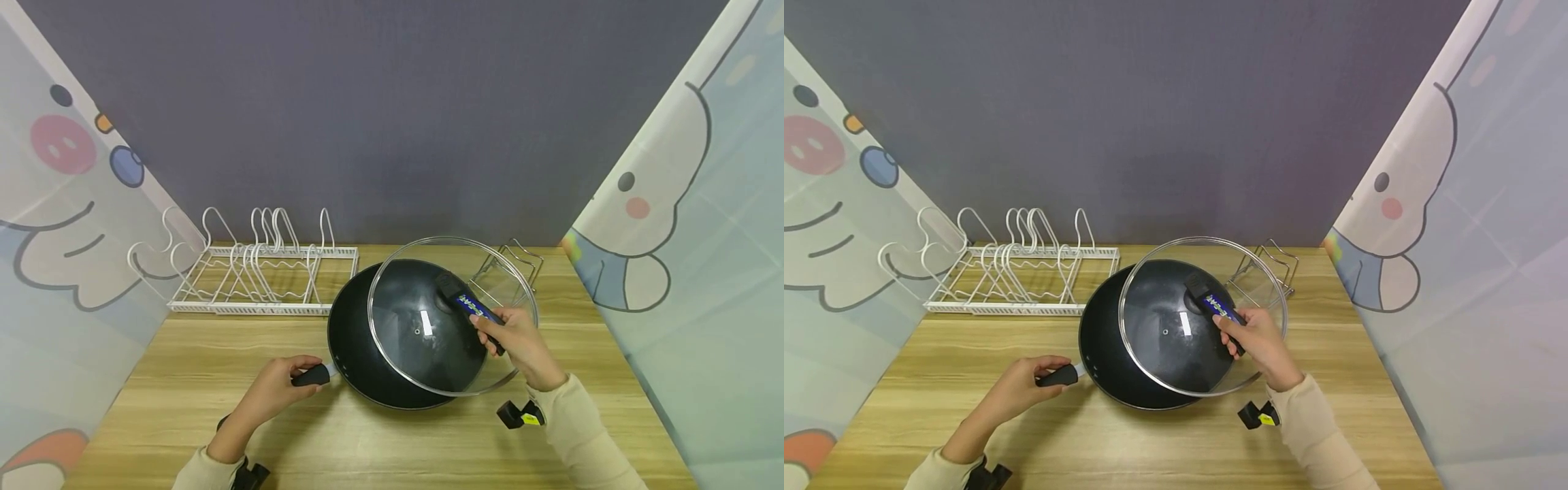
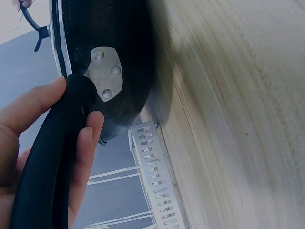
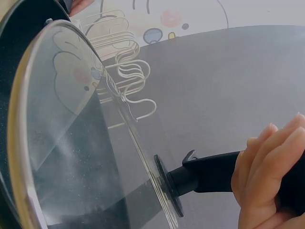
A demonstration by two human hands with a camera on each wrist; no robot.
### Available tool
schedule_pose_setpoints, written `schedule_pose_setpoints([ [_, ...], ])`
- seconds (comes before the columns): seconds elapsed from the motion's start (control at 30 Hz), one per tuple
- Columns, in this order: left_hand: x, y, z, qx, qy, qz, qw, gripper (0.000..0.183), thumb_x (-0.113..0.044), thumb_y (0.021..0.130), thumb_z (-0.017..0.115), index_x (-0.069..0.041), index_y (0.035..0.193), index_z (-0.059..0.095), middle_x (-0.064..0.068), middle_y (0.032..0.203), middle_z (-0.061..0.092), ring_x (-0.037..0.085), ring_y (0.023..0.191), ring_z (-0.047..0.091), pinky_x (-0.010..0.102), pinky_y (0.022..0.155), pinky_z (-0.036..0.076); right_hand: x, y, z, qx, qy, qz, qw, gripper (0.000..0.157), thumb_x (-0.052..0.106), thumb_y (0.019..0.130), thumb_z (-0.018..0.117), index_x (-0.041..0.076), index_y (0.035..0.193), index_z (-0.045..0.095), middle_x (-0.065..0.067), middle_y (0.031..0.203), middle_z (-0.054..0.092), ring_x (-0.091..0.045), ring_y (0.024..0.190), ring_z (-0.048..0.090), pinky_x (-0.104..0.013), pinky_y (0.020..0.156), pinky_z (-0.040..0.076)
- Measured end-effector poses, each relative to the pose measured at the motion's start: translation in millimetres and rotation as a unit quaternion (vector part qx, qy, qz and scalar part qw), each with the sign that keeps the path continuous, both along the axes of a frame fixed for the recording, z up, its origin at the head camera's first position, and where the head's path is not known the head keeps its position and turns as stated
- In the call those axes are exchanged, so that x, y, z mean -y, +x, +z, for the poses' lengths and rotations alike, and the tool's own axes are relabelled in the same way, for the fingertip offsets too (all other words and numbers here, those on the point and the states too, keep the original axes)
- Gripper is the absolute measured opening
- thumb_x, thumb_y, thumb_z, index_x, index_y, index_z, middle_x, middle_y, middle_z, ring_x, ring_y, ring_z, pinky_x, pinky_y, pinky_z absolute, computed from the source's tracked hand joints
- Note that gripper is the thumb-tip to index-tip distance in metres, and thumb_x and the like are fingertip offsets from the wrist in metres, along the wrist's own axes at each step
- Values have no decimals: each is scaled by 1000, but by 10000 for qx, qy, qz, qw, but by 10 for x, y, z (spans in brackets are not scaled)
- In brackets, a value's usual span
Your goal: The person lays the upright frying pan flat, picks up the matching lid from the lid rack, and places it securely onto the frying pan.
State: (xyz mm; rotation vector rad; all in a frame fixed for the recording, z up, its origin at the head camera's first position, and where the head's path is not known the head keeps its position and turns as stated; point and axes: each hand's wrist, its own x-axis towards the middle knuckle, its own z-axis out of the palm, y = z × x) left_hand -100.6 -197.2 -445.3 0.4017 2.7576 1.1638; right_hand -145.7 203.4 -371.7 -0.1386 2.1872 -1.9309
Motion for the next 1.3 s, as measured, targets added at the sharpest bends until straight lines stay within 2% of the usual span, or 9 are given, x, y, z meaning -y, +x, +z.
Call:
schedule_pose_setpoints([
  [0.3, 3, 4, 7, 16, 55, -19, 10000, 40, -13, 76, 77, 1, 111, 66, 9, 100, 69, 19, 82, 65, 23, 67, 51, 48, 13, -25, 92, -65, 32, 9999, 36, 17, 93, 61, -18, 94, 53, -1, 60, 55, -7, 43, 47, -20, 41, 40],
  [0.53, 4, 5, -3, -6, 66, -12, 10000, 39, -12, 76, 78, 1, 111, 66, 9, 99, 70, 18, 81, 65, 22, 66, 51, 95, 18, -41, 208, -120, 37, 9997, 32, 16, 92, 62, -15, 89, 54, 0, 59, 55, -6, 43, 47, -19, 39, 40],
  [0.93, 0, 4, -12, -44, 94, -2, 9999, 39, -12, 75, 78, 1, 110, 66, 9, 99, 70, 18, 81, 66, 22, 66, 51, 182, 5, -85, 67, -223, 213, 9995, 30, 14, 92, 61, -15, 87, 53, 1, 58, 55, -6, 42, 47, -19, 40, 41],
  [1.17, 10, 9, -1, -146, 147, -99, 9997, 41, -14, 75, 79, 3, 110, 66, 11, 99, 70, 18, 81, 66, 23, 66, 52, 246, 1, -112, 65, -265, 226, 9994, 29, 13, 92, 62, -14, 86, 54, 0, 58, 55, -6, 41, 47, -19, 40, 41],
  [1.3, -1, 9, 1, -112, 106, -44, 9999, 40, -13, 75, 78, 2, 110, 66, 9, 99, 70, 17, 81, 66, 22, 67, 51, 274, 1, -117, 45, -281, 188, 9994, 30, 13, 92, 62, -14, 85, 54, 0, 57, 55, -7, 41, 46, -19, 40, 41],
])
